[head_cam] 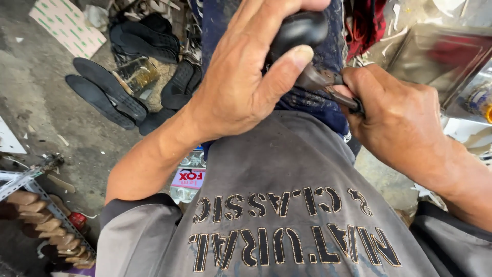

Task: The person sits on the floor and repairs a black sandal by hammering the sole and heel area. They use a hammer to tap the shoe and a pair of pliers to adjust the heel part, occasionally turning the shoe over to work on different sides.

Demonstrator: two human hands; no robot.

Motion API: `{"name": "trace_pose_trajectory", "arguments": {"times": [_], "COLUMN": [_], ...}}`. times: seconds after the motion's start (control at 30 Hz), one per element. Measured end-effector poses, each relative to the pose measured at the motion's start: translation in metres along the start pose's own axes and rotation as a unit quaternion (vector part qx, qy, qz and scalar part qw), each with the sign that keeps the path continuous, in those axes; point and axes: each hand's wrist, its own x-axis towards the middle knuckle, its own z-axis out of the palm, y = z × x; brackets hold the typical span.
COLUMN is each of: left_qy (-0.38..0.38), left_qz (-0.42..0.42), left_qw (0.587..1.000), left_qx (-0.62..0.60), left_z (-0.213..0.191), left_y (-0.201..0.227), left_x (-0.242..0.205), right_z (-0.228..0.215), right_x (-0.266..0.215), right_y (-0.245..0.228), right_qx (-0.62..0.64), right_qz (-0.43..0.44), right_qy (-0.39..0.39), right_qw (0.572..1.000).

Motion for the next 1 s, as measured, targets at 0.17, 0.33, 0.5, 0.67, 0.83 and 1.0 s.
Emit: {"name": "trace_pose_trajectory", "arguments": {"times": [0.17, 0.33, 0.5, 0.67, 0.83, 1.0], "left_qy": [0.059, 0.103, 0.103, 0.097, 0.092, 0.087], "left_qz": [-0.024, -0.041, -0.061, -0.052, -0.045, -0.057], "left_qw": [0.998, 0.994, 0.992, 0.992, 0.992, 0.991], "left_qx": [-0.003, 0.015, -0.045, -0.065, -0.072, -0.083], "left_z": [-0.013, -0.023, -0.034, -0.035, -0.037, -0.038], "left_y": [-0.003, -0.025, -0.029, -0.020, -0.017, -0.018], "left_x": [0.000, -0.003, -0.004, 0.002, 0.002, 0.000], "right_z": [-0.002, -0.027, -0.009, -0.013, -0.027, -0.027], "right_x": [0.024, 0.064, 0.080, 0.094, 0.111, 0.116], "right_y": [-0.002, -0.010, -0.006, 0.001, 0.016, 0.029], "right_qx": [-0.079, 0.004, 0.213, 0.260, 0.221, 0.196], "right_qz": [-0.033, -0.079, -0.135, -0.119, -0.111, -0.144], "right_qy": [-0.007, -0.067, -0.091, -0.077, -0.131, -0.158], "right_qw": [0.996, 0.995, 0.963, 0.955, 0.960, 0.957]}}
